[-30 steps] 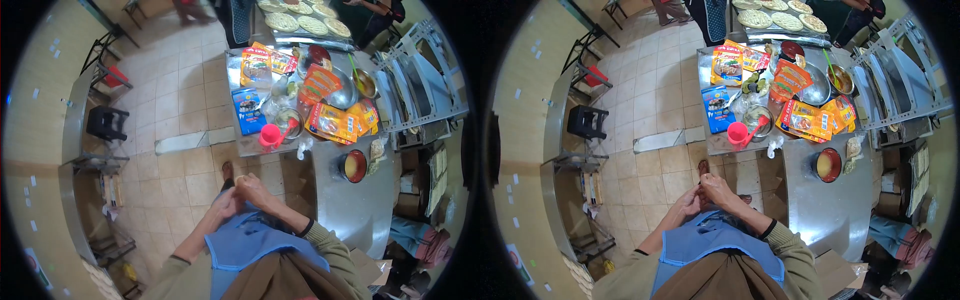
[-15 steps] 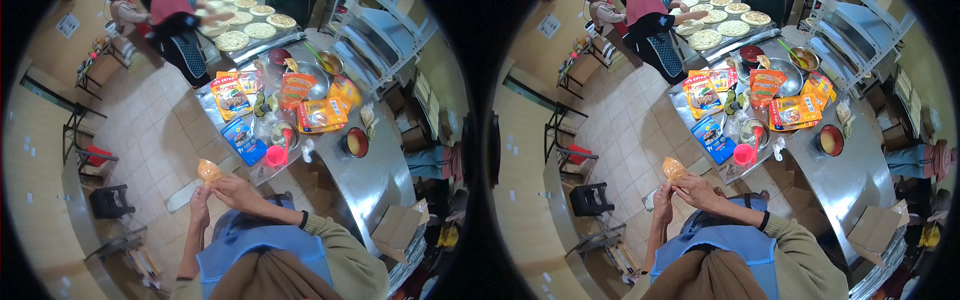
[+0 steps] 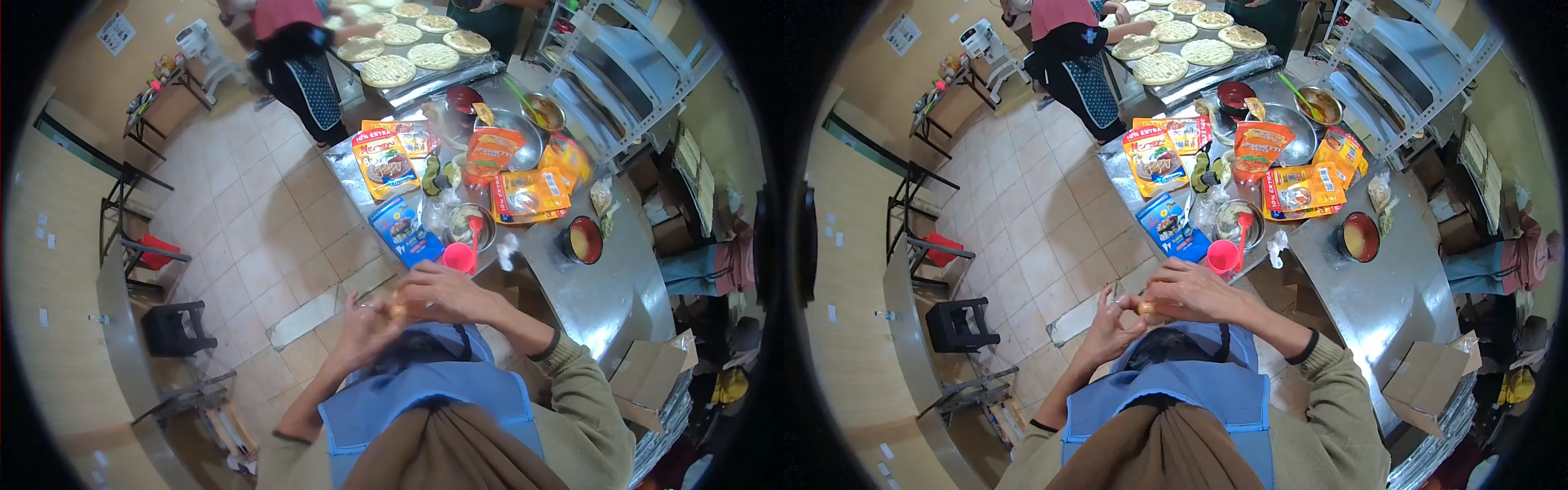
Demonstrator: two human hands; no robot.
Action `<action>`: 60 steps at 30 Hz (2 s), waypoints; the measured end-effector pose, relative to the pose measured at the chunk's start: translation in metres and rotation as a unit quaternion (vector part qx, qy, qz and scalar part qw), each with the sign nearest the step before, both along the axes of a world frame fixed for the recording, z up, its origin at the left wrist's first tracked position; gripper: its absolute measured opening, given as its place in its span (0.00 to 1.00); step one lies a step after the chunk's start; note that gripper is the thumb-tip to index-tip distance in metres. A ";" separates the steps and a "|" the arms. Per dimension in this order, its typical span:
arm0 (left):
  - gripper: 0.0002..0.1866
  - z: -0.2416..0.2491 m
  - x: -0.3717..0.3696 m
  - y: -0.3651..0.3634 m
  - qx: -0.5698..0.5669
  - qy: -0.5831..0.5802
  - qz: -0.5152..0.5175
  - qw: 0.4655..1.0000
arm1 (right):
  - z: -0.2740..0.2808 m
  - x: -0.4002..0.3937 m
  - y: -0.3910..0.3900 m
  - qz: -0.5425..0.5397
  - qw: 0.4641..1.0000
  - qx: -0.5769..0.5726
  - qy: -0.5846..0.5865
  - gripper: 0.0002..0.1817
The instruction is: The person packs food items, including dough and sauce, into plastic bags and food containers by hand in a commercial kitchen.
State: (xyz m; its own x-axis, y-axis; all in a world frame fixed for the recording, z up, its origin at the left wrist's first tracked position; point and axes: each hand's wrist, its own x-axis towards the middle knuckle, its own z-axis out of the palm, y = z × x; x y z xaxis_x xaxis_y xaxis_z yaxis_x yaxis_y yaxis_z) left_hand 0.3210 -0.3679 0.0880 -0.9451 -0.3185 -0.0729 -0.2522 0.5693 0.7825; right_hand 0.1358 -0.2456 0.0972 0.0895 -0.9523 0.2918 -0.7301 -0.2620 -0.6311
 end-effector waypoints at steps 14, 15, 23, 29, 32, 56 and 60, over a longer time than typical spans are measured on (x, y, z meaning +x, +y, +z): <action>0.13 -0.073 -0.179 0.140 0.073 0.021 -0.376 0.923 | -0.041 -0.057 0.214 -0.319 0.938 0.115 -0.076 0.14; 0.13 -0.085 -0.197 0.159 0.100 0.020 -0.367 0.924 | -0.049 -0.065 0.232 -0.349 0.926 0.121 -0.080 0.13; 0.12 -0.166 -0.304 0.297 0.302 -0.017 -0.321 0.897 | -0.133 -0.134 0.357 -0.517 0.851 0.088 -0.035 0.09; 0.12 -0.210 -0.336 0.351 0.270 -0.051 -0.322 0.906 | -0.184 -0.158 0.401 -0.573 0.811 0.073 -0.096 0.06; 0.11 -0.214 -0.343 0.357 0.195 -0.019 -0.314 0.929 | -0.191 -0.171 0.404 -0.576 0.808 0.073 -0.101 0.06; 0.13 -0.203 -0.372 0.394 0.107 -0.073 -0.315 0.940 | -0.207 -0.165 0.429 -0.651 0.685 0.149 -0.291 0.06; 0.09 -0.210 -0.368 0.394 0.207 -0.047 -0.275 0.937 | -0.204 -0.161 0.435 -0.676 0.665 0.139 -0.286 0.05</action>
State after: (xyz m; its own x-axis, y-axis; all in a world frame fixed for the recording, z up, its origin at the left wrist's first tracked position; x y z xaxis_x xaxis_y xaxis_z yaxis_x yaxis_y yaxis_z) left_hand -0.0473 0.0262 -0.1219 -0.9411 0.2903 -0.1735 -0.0881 0.2850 0.9545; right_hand -0.0249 0.1898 -0.1068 -0.9531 -0.0745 -0.2935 0.1997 0.5738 -0.7942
